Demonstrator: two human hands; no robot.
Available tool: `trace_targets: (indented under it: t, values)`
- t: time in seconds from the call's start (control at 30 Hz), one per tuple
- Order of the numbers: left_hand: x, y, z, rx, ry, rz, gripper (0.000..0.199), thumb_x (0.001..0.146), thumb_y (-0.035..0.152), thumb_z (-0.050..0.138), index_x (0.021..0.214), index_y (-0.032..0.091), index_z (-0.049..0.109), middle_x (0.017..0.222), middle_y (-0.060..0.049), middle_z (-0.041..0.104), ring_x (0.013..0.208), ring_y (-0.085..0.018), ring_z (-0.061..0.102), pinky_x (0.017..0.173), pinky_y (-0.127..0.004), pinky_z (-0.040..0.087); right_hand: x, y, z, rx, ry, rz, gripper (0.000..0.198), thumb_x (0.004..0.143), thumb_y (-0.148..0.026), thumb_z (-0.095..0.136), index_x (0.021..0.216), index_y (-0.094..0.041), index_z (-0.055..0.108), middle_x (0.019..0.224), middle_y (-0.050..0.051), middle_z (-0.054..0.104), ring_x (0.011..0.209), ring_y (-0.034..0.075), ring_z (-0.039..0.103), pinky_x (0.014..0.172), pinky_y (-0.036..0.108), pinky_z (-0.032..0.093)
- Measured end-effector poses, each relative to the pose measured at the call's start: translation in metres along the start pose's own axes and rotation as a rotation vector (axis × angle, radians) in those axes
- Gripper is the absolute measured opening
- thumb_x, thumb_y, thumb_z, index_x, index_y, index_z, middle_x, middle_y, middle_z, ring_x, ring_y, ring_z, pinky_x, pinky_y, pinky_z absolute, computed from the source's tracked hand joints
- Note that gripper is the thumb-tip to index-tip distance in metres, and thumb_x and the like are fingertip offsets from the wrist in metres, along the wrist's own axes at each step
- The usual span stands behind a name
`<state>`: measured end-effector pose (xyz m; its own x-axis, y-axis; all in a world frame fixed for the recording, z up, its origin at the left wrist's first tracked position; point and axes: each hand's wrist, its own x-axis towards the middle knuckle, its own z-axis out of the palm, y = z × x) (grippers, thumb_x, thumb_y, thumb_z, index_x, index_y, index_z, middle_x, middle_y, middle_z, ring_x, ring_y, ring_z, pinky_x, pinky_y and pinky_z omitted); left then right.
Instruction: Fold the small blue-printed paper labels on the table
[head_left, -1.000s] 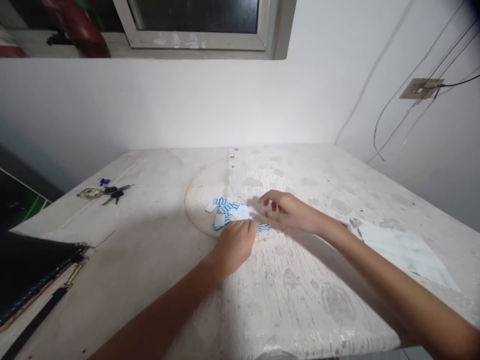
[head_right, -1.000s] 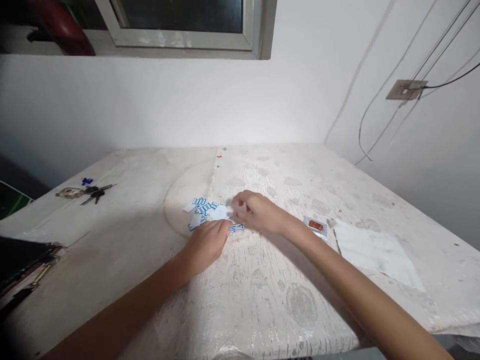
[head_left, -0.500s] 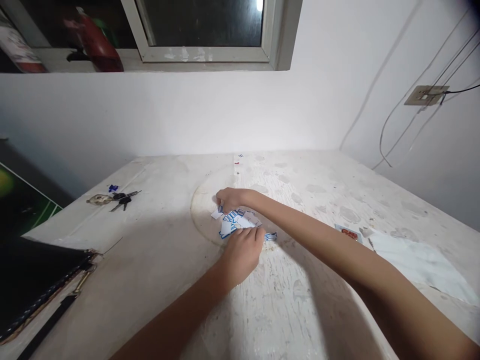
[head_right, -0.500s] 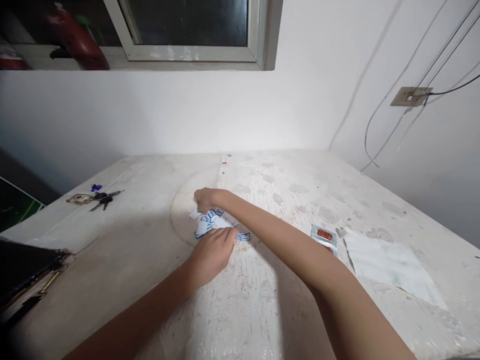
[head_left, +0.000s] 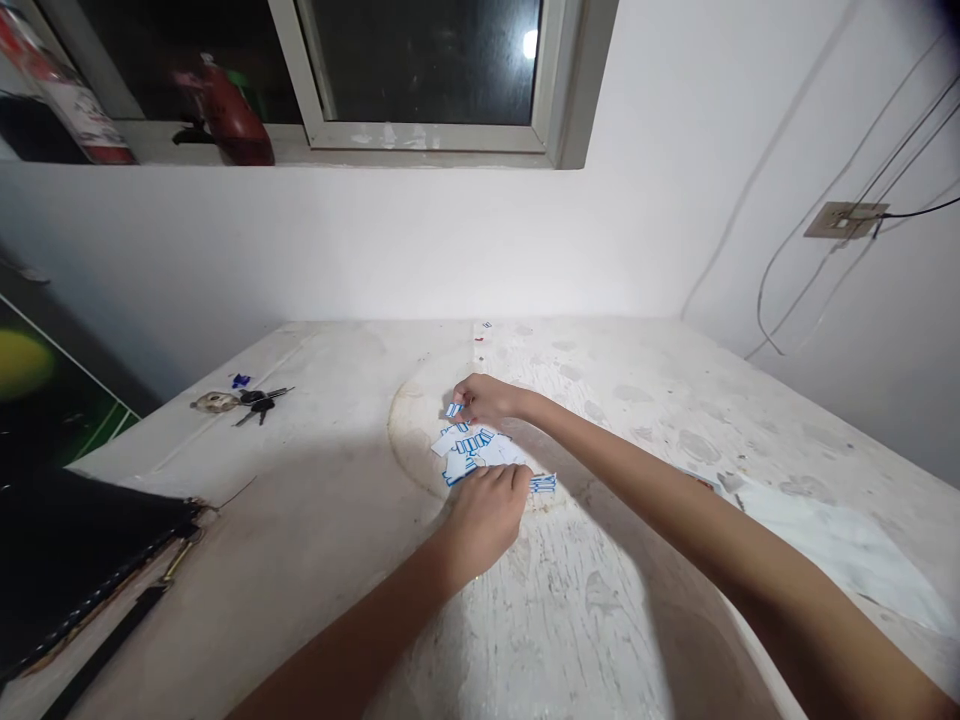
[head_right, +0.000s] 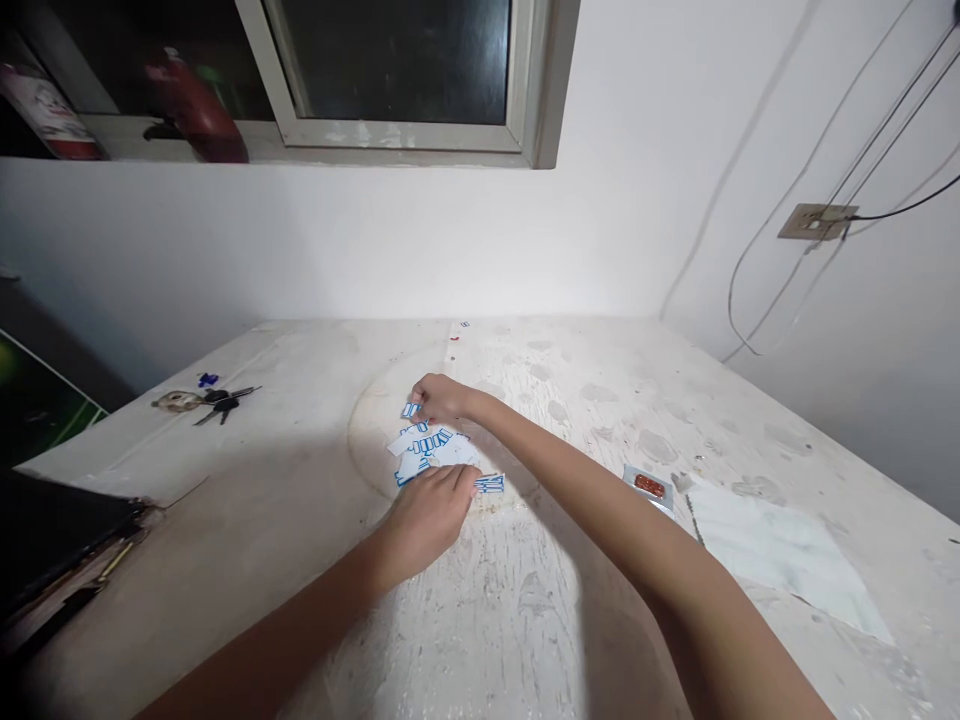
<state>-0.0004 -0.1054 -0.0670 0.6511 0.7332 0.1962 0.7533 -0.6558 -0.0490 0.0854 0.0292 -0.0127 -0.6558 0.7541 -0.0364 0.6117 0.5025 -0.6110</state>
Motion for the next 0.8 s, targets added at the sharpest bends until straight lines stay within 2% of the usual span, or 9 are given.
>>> trace_targets:
  t: [0.1, 0.2, 0.27, 0.37, 0.43, 0.53, 0.8]
  values:
    - [0.000, 0.000, 0.000, -0.016, -0.009, -0.013, 0.018, 0.087, 0.012, 0.031, 0.090, 0.017, 0.048, 0.080, -0.005, 0.058, 0.073, -0.019, 0.054, 0.064, -0.031, 0.040, -0.025, -0.003, -0.010, 0.114, 0.036, -0.006, 0.010, 0.074, -0.017, 0.053, 0.079, -0.011, 0.060, 0.053, -0.003, 0.052, 0.051, 0.009, 0.051, 0.053, 0.021, 0.042]
    - [0.000, -0.001, -0.002, -0.036, -0.005, -0.017, 0.018, 0.087, 0.014, 0.031, 0.091, 0.017, 0.048, 0.082, -0.006, 0.059, 0.074, -0.019, 0.055, 0.064, -0.031, 0.040, -0.067, -0.011, -0.017, 0.290, 0.051, -0.045, 0.019, 0.076, -0.013, 0.046, 0.084, -0.011, 0.063, 0.055, -0.001, 0.056, 0.054, 0.010, 0.053, 0.057, 0.023, 0.044]
    - [0.000, -0.001, -0.002, -0.042, 0.005, -0.009, 0.019, 0.088, 0.016, 0.030, 0.091, 0.016, 0.049, 0.081, -0.006, 0.059, 0.074, -0.020, 0.055, 0.063, -0.032, 0.040, -0.097, -0.015, -0.017, 0.330, 0.119, -0.076, 0.022, 0.077, -0.015, 0.046, 0.089, -0.013, 0.064, 0.059, -0.001, 0.058, 0.057, 0.011, 0.054, 0.060, 0.025, 0.045]
    - [0.002, -0.002, -0.001, -0.065, 0.031, -0.002, 0.021, 0.089, 0.018, 0.028, 0.090, 0.016, 0.049, 0.080, -0.006, 0.059, 0.074, -0.020, 0.055, 0.063, -0.032, 0.039, -0.136, -0.014, -0.008, 0.363, 0.232, 0.016, 0.015, 0.076, -0.017, 0.049, 0.081, -0.014, 0.062, 0.059, 0.000, 0.058, 0.057, 0.011, 0.054, 0.057, 0.025, 0.044]
    - [0.003, -0.002, 0.001, -0.078, 0.049, -0.006, 0.022, 0.089, 0.019, 0.028, 0.087, 0.016, 0.050, 0.079, -0.006, 0.059, 0.074, -0.020, 0.056, 0.064, -0.031, 0.039, -0.153, -0.009, 0.000, 0.346, 0.233, 0.087, 0.011, 0.076, -0.020, 0.050, 0.074, -0.015, 0.060, 0.059, 0.001, 0.058, 0.054, 0.011, 0.053, 0.052, 0.023, 0.041]
    - [0.004, -0.003, 0.002, -0.107, 0.076, -0.028, 0.021, 0.089, 0.019, 0.029, 0.086, 0.016, 0.050, 0.077, -0.006, 0.060, 0.073, -0.019, 0.056, 0.063, -0.030, 0.038, -0.164, -0.001, 0.011, 0.236, 0.224, 0.138, 0.010, 0.074, -0.021, 0.052, 0.070, -0.016, 0.059, 0.060, 0.001, 0.059, 0.054, 0.010, 0.051, 0.050, 0.022, 0.037]
    - [0.004, -0.001, -0.001, -0.117, 0.070, -0.047, 0.017, 0.081, 0.012, 0.033, 0.088, 0.017, 0.048, 0.075, -0.004, 0.059, 0.070, -0.017, 0.055, 0.059, -0.028, 0.036, -0.167, -0.002, 0.028, -0.341, 0.343, 0.184, 0.009, 0.069, -0.013, 0.050, 0.065, -0.018, 0.057, 0.071, 0.001, 0.059, 0.060, 0.011, 0.046, 0.051, 0.024, 0.023]
